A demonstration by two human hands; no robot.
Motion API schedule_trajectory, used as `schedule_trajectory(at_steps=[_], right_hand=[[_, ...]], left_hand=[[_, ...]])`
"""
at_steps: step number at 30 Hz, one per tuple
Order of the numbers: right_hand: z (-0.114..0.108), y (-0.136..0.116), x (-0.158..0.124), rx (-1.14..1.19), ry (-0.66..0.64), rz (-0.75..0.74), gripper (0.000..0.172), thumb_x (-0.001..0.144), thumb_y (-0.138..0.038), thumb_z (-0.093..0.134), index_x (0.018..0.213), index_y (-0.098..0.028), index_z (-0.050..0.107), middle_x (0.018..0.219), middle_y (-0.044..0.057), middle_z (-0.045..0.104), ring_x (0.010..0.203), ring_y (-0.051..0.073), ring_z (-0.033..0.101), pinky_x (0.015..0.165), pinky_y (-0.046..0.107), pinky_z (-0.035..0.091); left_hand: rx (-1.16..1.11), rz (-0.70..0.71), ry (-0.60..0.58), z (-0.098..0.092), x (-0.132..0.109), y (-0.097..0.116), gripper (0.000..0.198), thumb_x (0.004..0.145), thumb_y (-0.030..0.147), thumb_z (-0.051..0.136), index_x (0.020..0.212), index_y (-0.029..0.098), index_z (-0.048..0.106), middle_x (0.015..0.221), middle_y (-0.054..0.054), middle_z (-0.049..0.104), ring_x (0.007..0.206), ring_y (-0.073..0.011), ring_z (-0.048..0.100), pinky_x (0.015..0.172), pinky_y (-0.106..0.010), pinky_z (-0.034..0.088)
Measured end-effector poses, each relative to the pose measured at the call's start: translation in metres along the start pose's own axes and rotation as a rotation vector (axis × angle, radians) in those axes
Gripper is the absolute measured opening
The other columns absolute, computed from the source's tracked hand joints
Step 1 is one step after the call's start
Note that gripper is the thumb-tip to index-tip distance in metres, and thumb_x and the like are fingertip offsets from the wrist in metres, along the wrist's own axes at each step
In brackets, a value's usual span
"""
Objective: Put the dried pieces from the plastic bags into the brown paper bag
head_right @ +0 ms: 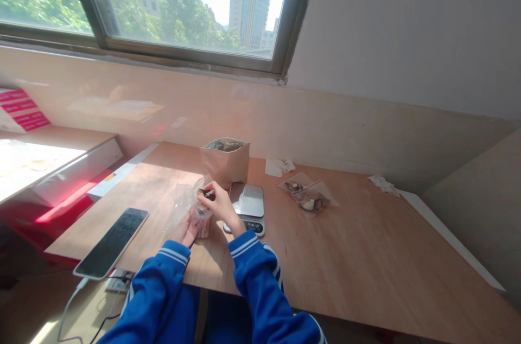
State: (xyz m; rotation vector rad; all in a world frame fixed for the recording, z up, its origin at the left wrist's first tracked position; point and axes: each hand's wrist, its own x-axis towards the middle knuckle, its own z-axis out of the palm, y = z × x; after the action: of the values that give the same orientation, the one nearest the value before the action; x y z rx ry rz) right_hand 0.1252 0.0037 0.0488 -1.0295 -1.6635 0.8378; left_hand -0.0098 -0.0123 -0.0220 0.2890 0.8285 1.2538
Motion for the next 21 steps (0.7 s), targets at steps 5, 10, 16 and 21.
schedule_trajectory(at_steps=[5, 10, 16, 21], right_hand=[[0.0, -0.003, 0.002, -0.013, 0.132, 0.012, 0.02, 0.076, -0.031, 0.062, 0.091, -0.021, 0.054, 0.09, 0.001, 0.06, 0.082, 0.017, 0.058, 0.077, 0.03, 0.045], [0.002, 0.0, -0.002, 0.018, 0.091, 0.057, 0.02, 0.076, -0.028, 0.059, 0.093, -0.021, 0.051, 0.09, 0.001, 0.057, 0.082, 0.017, 0.057, 0.077, 0.03, 0.046], [0.003, 0.008, -0.011, 0.066, -0.11, 0.109, 0.022, 0.077, -0.027, 0.057, 0.094, -0.022, 0.045, 0.091, 0.0, 0.053, 0.075, 0.014, 0.055, 0.07, 0.028, 0.047], [0.008, 0.003, -0.018, -0.082, -0.151, -0.024, 0.033, 0.078, -0.026, 0.06, 0.107, -0.022, 0.047, 0.105, 0.004, 0.054, 0.097, 0.019, 0.051, 0.088, 0.035, 0.042]], left_hand=[[-0.049, 0.032, -0.061, 0.0, 0.001, 0.0, 0.024, 0.088, 0.018, 0.048, 0.106, 0.013, 0.062, 0.102, -0.01, 0.07, 0.085, -0.0162, 0.068, 0.076, -0.024, 0.056], [-0.134, 0.04, -0.136, 0.004, -0.004, 0.002, 0.028, 0.088, 0.019, 0.047, 0.112, 0.01, 0.06, 0.105, -0.013, 0.069, 0.095, -0.0199, 0.067, 0.085, -0.029, 0.055], [-0.121, 0.06, -0.052, 0.006, -0.005, 0.002, 0.025, 0.087, 0.013, 0.046, 0.107, 0.009, 0.061, 0.102, -0.013, 0.069, 0.092, -0.0184, 0.068, 0.086, -0.026, 0.054], [-0.067, 0.032, -0.025, 0.004, -0.005, 0.002, 0.028, 0.088, 0.014, 0.044, 0.111, 0.013, 0.06, 0.11, -0.011, 0.067, 0.098, -0.0181, 0.066, 0.088, -0.025, 0.053]])
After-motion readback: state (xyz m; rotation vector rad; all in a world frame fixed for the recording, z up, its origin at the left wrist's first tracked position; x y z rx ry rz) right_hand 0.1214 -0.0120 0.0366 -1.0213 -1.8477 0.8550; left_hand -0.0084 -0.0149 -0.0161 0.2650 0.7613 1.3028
